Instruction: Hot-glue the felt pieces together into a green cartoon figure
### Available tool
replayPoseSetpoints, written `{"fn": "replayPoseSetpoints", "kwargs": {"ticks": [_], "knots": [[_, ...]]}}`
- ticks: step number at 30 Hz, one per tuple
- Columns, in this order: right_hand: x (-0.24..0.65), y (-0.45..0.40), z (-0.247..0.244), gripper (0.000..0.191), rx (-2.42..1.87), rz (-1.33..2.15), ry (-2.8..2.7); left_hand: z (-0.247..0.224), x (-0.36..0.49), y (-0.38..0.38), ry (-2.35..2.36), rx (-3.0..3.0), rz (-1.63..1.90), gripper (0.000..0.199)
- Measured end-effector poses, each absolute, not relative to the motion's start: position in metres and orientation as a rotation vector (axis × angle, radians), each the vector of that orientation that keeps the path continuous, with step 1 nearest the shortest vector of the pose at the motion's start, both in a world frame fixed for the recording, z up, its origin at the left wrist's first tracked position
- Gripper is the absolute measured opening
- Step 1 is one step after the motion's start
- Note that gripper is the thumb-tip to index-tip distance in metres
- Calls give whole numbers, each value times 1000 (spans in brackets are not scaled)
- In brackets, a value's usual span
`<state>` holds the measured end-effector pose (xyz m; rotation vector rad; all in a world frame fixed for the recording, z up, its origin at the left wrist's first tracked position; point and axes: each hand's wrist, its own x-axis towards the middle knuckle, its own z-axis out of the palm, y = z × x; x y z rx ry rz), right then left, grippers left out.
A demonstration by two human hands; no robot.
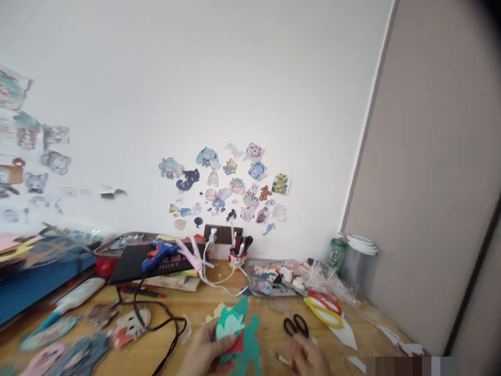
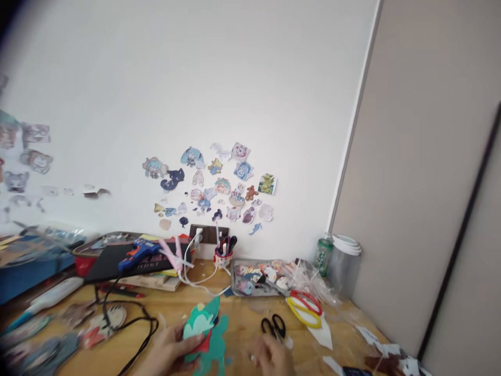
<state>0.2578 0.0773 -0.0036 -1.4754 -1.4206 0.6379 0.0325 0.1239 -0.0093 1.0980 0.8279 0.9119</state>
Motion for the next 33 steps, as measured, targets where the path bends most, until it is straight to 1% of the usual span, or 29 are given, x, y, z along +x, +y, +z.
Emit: {"fn": "replayPoseSetpoints", "kwargs": {"ticks": [2,3,6,10,14,18,22,26,29,33], "knots": [[264,77,-5,51,-1492,651,-1361,-5,32,116,843,1092,907,51],[265,77,-4,51,-1490,660,-1333,-3,33,112,846,1098,897,49],[261,75,3,43,-1447,724,-1323,1,37,102,865,1123,855,44],[244,65,8,41,-1388,822,-1372,3,42,90,870,1171,802,44],[233,57,6,36,-1366,838,-1428,-2,49,81,833,1209,755,44],[233,54,5,25,-1365,827,-1474,-5,58,75,809,1225,745,41],[236,54,2,33,-1386,725,-1462,-2,60,72,845,1238,731,38],[240,55,-1,35,-1397,626,-1424,1,55,71,886,1254,723,33],[240,56,0,38,-1401,614,-1410,2,52,72,887,1262,732,33],[235,55,3,33,-1365,662,-1490,-1,49,74,867,1299,749,33]]}}
